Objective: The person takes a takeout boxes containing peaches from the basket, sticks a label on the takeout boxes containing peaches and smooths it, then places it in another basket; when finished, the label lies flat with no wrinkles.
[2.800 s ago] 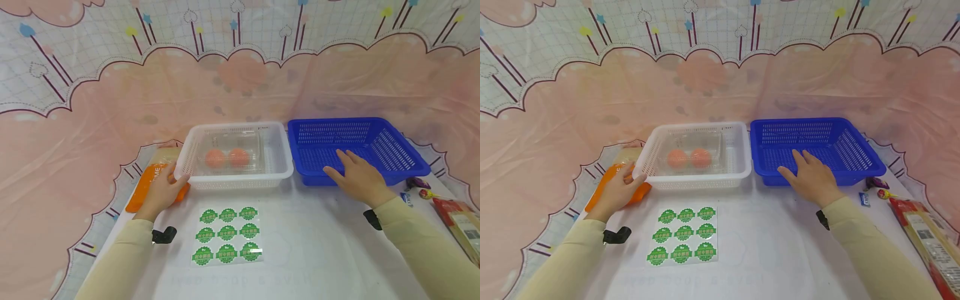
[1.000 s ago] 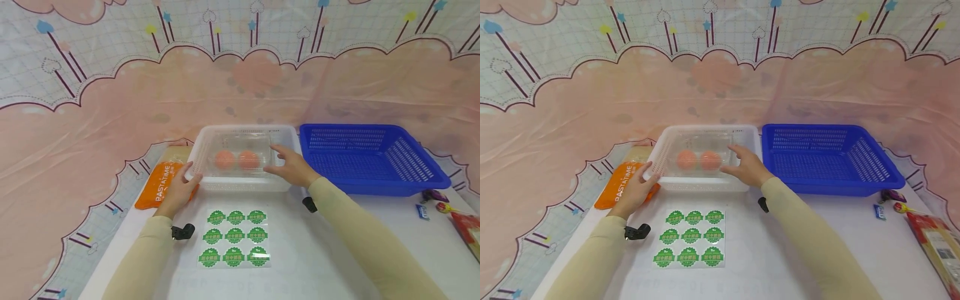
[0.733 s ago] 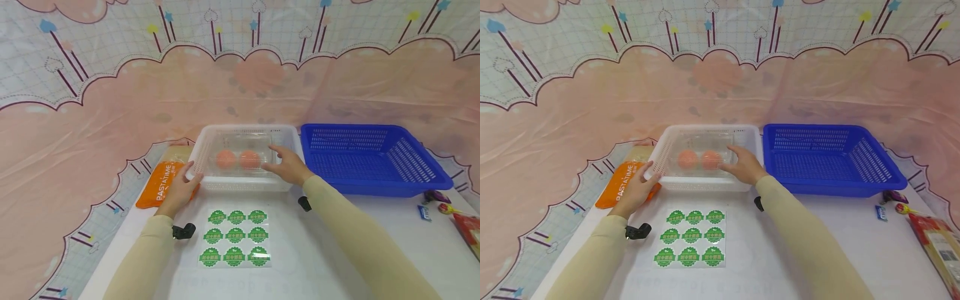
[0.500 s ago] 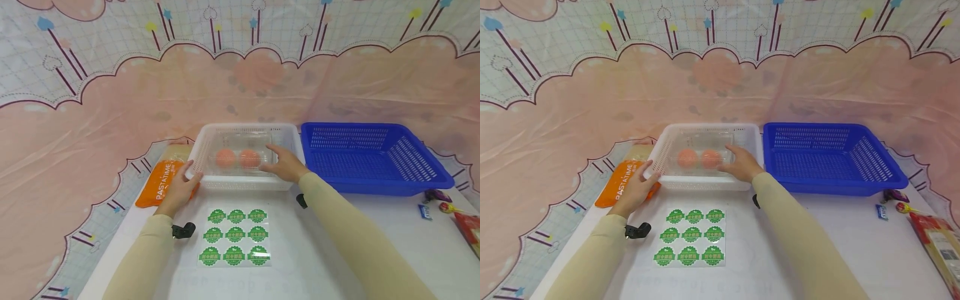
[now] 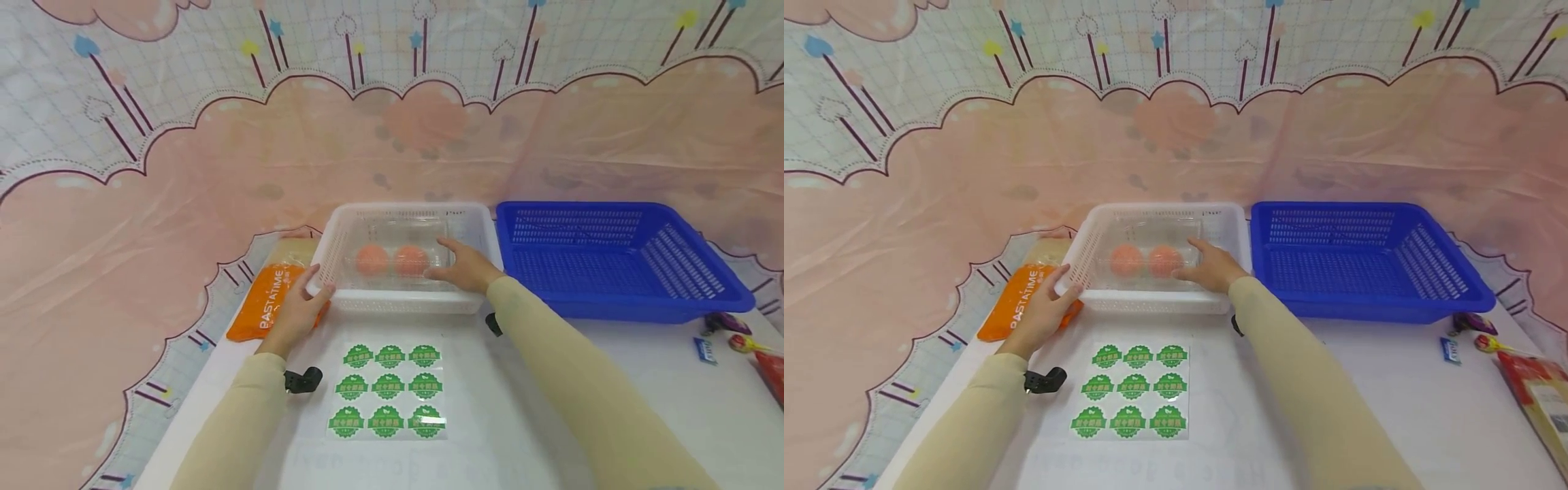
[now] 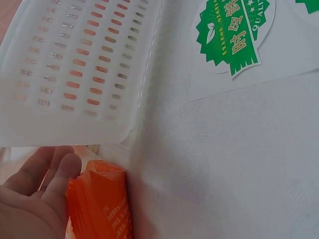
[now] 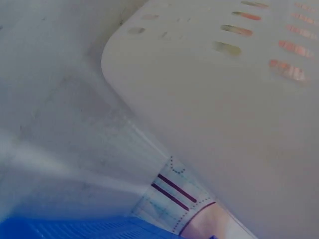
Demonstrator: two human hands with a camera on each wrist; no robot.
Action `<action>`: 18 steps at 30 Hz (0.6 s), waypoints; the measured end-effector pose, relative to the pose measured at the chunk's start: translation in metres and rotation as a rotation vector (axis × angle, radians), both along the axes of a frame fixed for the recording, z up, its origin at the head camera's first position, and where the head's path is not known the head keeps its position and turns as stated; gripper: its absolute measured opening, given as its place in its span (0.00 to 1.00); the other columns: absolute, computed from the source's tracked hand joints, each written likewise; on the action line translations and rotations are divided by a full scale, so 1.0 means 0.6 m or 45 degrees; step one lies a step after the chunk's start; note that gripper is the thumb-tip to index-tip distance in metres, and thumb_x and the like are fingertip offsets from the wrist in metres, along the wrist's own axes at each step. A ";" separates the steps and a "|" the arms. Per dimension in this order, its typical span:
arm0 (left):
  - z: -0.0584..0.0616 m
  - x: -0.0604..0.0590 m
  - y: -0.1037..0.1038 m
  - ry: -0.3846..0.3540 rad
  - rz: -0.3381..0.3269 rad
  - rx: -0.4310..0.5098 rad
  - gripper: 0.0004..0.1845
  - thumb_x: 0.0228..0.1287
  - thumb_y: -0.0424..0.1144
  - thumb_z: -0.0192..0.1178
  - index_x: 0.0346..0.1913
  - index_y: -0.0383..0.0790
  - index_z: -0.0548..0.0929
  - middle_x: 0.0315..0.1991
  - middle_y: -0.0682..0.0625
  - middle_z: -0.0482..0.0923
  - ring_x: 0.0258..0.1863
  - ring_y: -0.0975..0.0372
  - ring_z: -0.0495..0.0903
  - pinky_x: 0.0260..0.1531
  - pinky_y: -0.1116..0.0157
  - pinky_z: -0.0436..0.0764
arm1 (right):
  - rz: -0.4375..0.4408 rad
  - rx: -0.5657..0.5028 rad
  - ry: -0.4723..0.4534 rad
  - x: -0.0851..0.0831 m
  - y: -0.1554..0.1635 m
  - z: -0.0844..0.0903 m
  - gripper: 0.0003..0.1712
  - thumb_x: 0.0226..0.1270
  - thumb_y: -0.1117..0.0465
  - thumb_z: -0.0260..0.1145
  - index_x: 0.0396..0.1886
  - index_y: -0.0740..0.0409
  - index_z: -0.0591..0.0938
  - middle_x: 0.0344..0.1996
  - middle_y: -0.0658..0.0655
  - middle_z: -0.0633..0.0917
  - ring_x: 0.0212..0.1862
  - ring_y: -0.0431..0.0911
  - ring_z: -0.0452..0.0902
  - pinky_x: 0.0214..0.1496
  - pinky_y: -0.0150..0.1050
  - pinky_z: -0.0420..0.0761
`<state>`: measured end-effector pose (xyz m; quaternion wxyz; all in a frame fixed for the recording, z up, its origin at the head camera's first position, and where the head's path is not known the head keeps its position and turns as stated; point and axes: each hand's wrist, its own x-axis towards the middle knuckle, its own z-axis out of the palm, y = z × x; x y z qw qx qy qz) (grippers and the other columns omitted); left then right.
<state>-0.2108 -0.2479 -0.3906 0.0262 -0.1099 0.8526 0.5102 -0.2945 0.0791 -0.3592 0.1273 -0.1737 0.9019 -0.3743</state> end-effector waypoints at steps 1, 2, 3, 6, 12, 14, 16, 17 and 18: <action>-0.001 0.001 0.000 -0.001 0.002 0.003 0.41 0.71 0.59 0.58 0.80 0.60 0.51 0.64 0.41 0.66 0.52 0.49 0.70 0.53 0.55 0.78 | -0.006 -0.006 -0.003 -0.001 -0.001 -0.002 0.51 0.67 0.43 0.68 0.81 0.54 0.54 0.77 0.63 0.56 0.76 0.62 0.50 0.74 0.59 0.55; -0.002 0.002 0.000 -0.002 0.001 0.003 0.41 0.71 0.59 0.58 0.80 0.60 0.51 0.64 0.41 0.67 0.52 0.49 0.71 0.53 0.56 0.78 | -0.013 -0.014 -0.006 -0.003 -0.001 -0.004 0.50 0.68 0.43 0.67 0.81 0.54 0.54 0.77 0.64 0.56 0.75 0.62 0.52 0.74 0.59 0.56; -0.003 0.002 0.000 0.000 0.001 0.000 0.42 0.70 0.60 0.58 0.80 0.61 0.51 0.64 0.42 0.67 0.52 0.49 0.71 0.53 0.56 0.78 | -0.025 -0.025 -0.019 -0.004 -0.001 -0.006 0.49 0.69 0.43 0.66 0.81 0.54 0.54 0.77 0.63 0.56 0.73 0.62 0.58 0.73 0.59 0.58; -0.003 0.003 -0.001 0.002 0.004 -0.008 0.42 0.69 0.61 0.58 0.80 0.62 0.51 0.65 0.42 0.67 0.53 0.49 0.71 0.54 0.55 0.79 | -0.054 -0.054 -0.034 -0.007 -0.003 -0.009 0.47 0.71 0.42 0.63 0.81 0.52 0.55 0.77 0.63 0.57 0.61 0.60 0.76 0.68 0.57 0.68; -0.001 0.005 -0.001 0.000 0.004 -0.029 0.42 0.69 0.63 0.57 0.80 0.62 0.51 0.64 0.41 0.67 0.53 0.49 0.70 0.55 0.54 0.78 | -0.076 -0.066 -0.045 -0.009 -0.004 -0.009 0.44 0.74 0.41 0.59 0.81 0.52 0.55 0.77 0.63 0.58 0.46 0.57 0.84 0.65 0.56 0.72; 0.000 0.006 0.000 0.004 0.000 -0.029 0.43 0.69 0.63 0.57 0.80 0.61 0.51 0.64 0.41 0.67 0.53 0.49 0.70 0.55 0.54 0.77 | -0.078 -0.062 -0.054 -0.010 -0.003 -0.010 0.43 0.75 0.40 0.57 0.81 0.52 0.55 0.77 0.63 0.58 0.53 0.59 0.81 0.68 0.57 0.68; 0.000 0.007 0.000 0.007 0.002 -0.028 0.42 0.69 0.63 0.57 0.80 0.61 0.51 0.63 0.41 0.68 0.53 0.49 0.70 0.55 0.54 0.77 | -0.080 -0.065 -0.075 -0.011 -0.003 -0.011 0.42 0.76 0.40 0.55 0.81 0.51 0.54 0.77 0.63 0.57 0.58 0.60 0.78 0.67 0.58 0.68; -0.001 0.007 0.001 0.007 0.005 -0.028 0.42 0.70 0.62 0.57 0.80 0.61 0.52 0.62 0.41 0.68 0.52 0.49 0.70 0.54 0.54 0.78 | -0.080 -0.065 -0.086 -0.011 -0.003 -0.012 0.42 0.76 0.40 0.54 0.81 0.51 0.54 0.77 0.63 0.57 0.61 0.61 0.75 0.67 0.58 0.69; -0.001 0.007 0.002 0.006 0.007 -0.028 0.42 0.70 0.61 0.57 0.80 0.61 0.51 0.62 0.41 0.68 0.52 0.49 0.70 0.54 0.54 0.78 | -0.082 -0.063 -0.097 -0.011 -0.003 -0.012 0.42 0.77 0.40 0.53 0.81 0.50 0.53 0.77 0.63 0.57 0.62 0.61 0.74 0.65 0.57 0.71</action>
